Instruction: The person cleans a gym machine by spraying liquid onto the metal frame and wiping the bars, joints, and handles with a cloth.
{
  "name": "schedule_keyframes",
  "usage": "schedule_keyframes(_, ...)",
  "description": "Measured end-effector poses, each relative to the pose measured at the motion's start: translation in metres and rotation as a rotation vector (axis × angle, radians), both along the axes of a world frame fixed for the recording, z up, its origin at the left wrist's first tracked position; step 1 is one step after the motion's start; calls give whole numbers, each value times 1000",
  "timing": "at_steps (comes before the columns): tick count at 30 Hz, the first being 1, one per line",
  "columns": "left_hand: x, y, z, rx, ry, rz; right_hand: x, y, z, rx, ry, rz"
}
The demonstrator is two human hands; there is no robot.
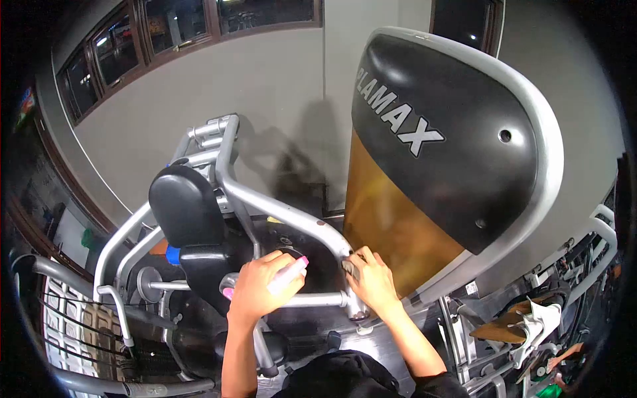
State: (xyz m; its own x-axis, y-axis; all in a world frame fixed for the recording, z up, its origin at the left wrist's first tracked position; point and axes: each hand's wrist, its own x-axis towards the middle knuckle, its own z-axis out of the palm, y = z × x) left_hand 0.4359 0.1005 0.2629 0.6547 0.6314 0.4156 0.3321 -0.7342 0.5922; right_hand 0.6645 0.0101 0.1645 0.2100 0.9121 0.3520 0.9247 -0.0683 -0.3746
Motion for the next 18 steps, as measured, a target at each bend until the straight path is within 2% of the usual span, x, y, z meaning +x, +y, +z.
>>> schedule_keyframes(2,-9,-17,4,0,12,21,-9,-27,5,-30,3,-8)
schedule_keyframes(5,-22,-39,10,-55,3,20,-16,-56,8,-57,163,17)
schedule_keyframes(8,-32,-58,10,-84,-1,10,-22,-68,3,-30,170,6)
schedule_keyframes(10,-35,-72,10,-210,26,-2,-26,-67,2,-10,141,0)
schedule_keyframes(12,-34,-86,7,-203,46,19,-26,-62,2,4,78,0)
schedule_keyframes(14,-30,-93,-13,-67,-136,-16,-23,-55,0,23,28,6)
schedule_keyframes(16,-33,-103,-22,-39,-131,-23,-18,-41,-3,-16,-13,18)
schedule_keyframes(18,-32,-117,-23,-339,15,36,-11,-18,-10,-14,-70,35)
